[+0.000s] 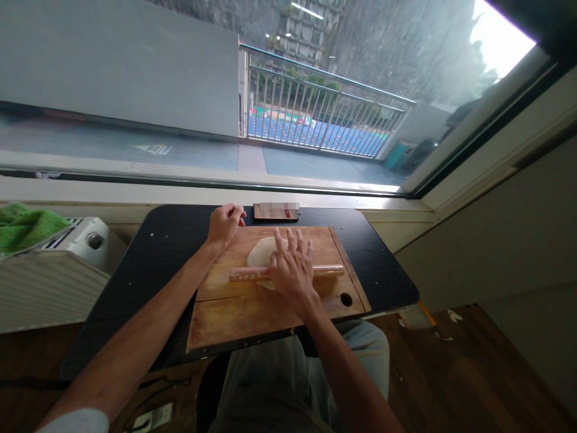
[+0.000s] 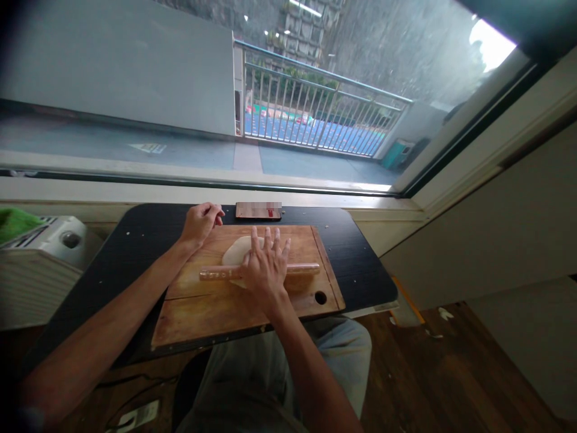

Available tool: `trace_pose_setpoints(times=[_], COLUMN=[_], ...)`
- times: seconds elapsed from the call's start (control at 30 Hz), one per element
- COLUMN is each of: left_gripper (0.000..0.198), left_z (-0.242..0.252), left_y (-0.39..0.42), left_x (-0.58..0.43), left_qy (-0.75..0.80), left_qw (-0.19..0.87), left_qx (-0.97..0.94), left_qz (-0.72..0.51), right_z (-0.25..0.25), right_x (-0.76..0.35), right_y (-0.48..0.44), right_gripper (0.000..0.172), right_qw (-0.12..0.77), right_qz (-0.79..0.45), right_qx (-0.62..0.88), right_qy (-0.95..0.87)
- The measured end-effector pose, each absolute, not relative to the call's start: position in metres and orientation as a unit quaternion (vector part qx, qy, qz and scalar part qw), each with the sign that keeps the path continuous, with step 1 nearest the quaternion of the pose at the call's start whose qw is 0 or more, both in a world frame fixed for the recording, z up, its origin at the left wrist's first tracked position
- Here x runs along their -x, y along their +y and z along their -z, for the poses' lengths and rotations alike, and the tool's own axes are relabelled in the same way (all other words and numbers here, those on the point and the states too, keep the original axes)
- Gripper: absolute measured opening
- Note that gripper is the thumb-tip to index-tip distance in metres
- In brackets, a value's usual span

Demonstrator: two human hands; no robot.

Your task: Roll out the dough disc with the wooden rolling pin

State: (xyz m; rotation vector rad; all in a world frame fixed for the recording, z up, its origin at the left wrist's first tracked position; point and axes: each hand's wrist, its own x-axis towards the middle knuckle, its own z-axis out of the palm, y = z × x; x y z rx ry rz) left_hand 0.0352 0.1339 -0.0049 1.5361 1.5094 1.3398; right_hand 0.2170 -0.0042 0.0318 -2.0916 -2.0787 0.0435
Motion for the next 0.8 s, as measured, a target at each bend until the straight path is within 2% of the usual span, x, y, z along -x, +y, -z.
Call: trace_pose_setpoints(times=[0.43, 0.8], left_gripper=[0.033, 0.033], left_z=[0.001, 0.005], left_y=[0.131, 0.133], left_x=[-0.036, -0.035], left_qy=[0.562, 0.560], left_qw=[0.300, 0.289], left_qx=[-0.574, -0.582], left_qz=[-0.515, -0.514], right_z=[-0.015, -0.013], right_x=[-0.216, -0.210], right_y=[-0.064, -0.045], right_gripper=[0.068, 0.065], right_qw=[0.135, 0.173], right_qz=[0.009, 0.046], right_qx=[0.703, 0.681], right_qy=[-0.698, -0.710])
